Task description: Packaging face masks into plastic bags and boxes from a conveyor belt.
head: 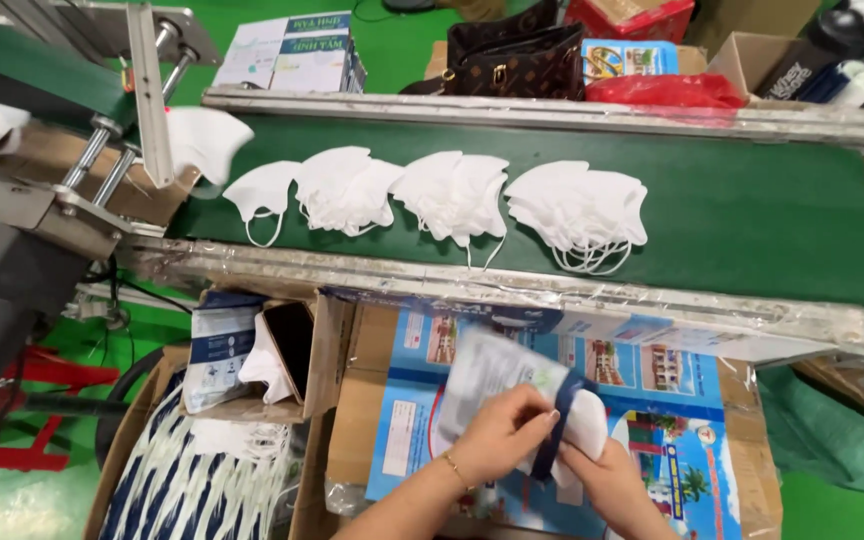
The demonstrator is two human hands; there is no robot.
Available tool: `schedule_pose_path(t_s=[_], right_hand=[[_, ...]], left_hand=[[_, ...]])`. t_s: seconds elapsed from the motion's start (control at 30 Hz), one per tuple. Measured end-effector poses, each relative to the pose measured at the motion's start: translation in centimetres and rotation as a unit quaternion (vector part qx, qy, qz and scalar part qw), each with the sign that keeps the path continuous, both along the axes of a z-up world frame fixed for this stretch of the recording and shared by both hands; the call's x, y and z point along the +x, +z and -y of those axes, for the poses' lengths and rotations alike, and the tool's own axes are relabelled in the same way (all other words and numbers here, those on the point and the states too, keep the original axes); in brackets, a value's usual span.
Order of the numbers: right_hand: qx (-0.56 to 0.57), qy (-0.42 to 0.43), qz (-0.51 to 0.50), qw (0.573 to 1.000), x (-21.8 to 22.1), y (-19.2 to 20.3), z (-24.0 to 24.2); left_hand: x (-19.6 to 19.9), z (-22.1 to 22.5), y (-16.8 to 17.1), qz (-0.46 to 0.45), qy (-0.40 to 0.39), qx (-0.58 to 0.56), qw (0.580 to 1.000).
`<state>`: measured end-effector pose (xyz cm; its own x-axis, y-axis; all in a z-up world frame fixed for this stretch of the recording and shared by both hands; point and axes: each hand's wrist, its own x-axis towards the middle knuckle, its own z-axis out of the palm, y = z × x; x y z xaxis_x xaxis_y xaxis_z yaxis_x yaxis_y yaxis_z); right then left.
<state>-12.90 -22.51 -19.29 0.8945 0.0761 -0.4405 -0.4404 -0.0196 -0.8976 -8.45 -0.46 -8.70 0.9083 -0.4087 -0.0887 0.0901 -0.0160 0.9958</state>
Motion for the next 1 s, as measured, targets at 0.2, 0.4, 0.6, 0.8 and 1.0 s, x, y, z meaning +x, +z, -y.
schedule_pose_path(t_s=[0.2,0.4,0.6,0.8,1.0], right_hand=[[0.011,0.107,-0.024,0.994,-0.2,6.5,-2.0],[-0.119,0.322,0.061,0.937,-0.5,4.9,-3.6],[-0.069,0.168,-0.034,0.983,0.5,7.7,-1.5],[-0.274,0.335,0.311,0.846,-0.5,-2.3,-1.2],[0.020,0.126,0.043,0.991,0.1,9.7,-2.9]], left_hand=[[2.6,-1.1,0.0,0.361,-0.004,0.154,0.920],[1.9,-0.9,5.4,0.306,0.032,0.123,0.944],[2.1,-3.4,3.3,0.239,-0.018,0.180,0.954],[-0.2,-1.0,5.1,0.413,-0.045,0.148,0.898],[1.7,-2.7,3.0,0.232,0.166,0.160,0.945]])
